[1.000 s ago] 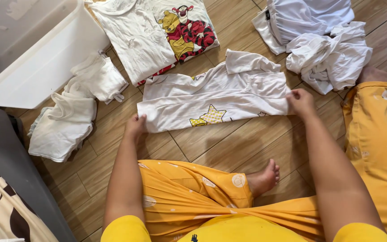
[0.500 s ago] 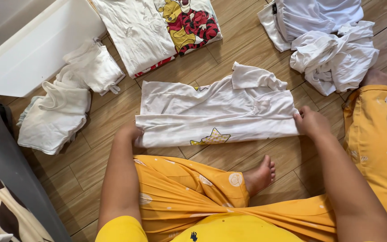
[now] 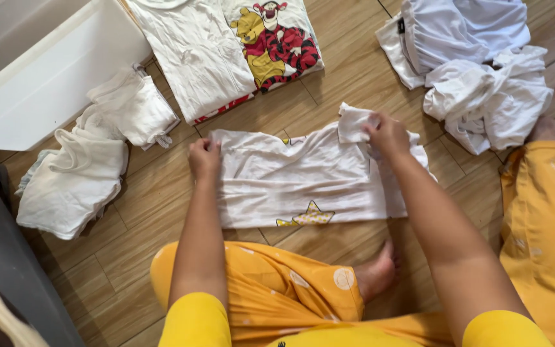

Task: The recorder is sitting on the floor folding various items of clothing and organizing them into piles.

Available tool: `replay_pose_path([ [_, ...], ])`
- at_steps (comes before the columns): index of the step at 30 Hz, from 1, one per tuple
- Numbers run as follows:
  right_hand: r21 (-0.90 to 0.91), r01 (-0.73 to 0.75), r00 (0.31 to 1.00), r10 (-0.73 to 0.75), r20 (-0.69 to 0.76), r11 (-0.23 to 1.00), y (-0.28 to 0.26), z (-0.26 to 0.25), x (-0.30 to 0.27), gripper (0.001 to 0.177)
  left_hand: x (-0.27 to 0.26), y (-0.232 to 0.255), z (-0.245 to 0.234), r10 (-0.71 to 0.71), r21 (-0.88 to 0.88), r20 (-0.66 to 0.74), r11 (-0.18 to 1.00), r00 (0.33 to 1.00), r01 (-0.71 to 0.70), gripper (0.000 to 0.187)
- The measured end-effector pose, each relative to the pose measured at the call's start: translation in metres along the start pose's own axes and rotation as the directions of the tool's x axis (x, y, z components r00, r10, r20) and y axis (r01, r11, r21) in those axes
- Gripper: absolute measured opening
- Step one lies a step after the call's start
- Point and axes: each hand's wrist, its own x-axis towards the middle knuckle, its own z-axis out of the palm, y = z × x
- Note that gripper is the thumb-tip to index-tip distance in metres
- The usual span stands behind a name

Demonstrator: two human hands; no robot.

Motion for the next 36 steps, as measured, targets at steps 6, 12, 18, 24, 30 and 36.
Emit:
replay_pose_path([
  [6, 0.586, -0.404, 0.901, 0.415, 0.124, 0.703, 0.021, -0.01, 0.037, 0.016, 0.036, -0.009, -0.031, -0.312, -0.221, 0.185, 0.911, 0.932, 0.349, 0.02],
  [12, 0.666, -0.391, 0.905, 0.399, 0.151, 0.635, 0.06, 0.003, 0.062, 0.019, 0.049, -0.03, -0.046, -0.442, -0.462, 0.235, 0.733, 0.866, 0.5, 0.023],
  [18, 0.027, -0.055, 0.997, 0.056, -0.051, 0.998, -0.005, -0.023, 0.047, 0.028, 0.042, -0.022, -0.043, -0.341, -0.506, 0.384, 0.7, 0.858, 0.505, 0.028],
  [24, 0.372, 0.059, 0.924, 0.091, -0.371, 0.926, 0.045, -0.019, 0.06, 0.018, 0.048, -0.012, -0.056, -0.335, -0.798, 0.378, 0.354, 0.863, 0.488, 0.026],
  [30, 0.631, -0.221, 0.902, 0.403, -0.158, 0.743, 0.023, -0.031, 0.045, 0.02, 0.037, -0.002, -0.039, -0.131, -0.45, 0.269, 0.859, 0.954, 0.245, 0.046],
  [36, 0.171, -0.081, 0.929, 0.137, -0.344, 0.982, 0.135, 0.018, 0.064, 0.009, 0.049, -0.036, -0.017, -0.198, -0.633, -0.011, 0.76, 0.98, 0.146, 0.027],
])
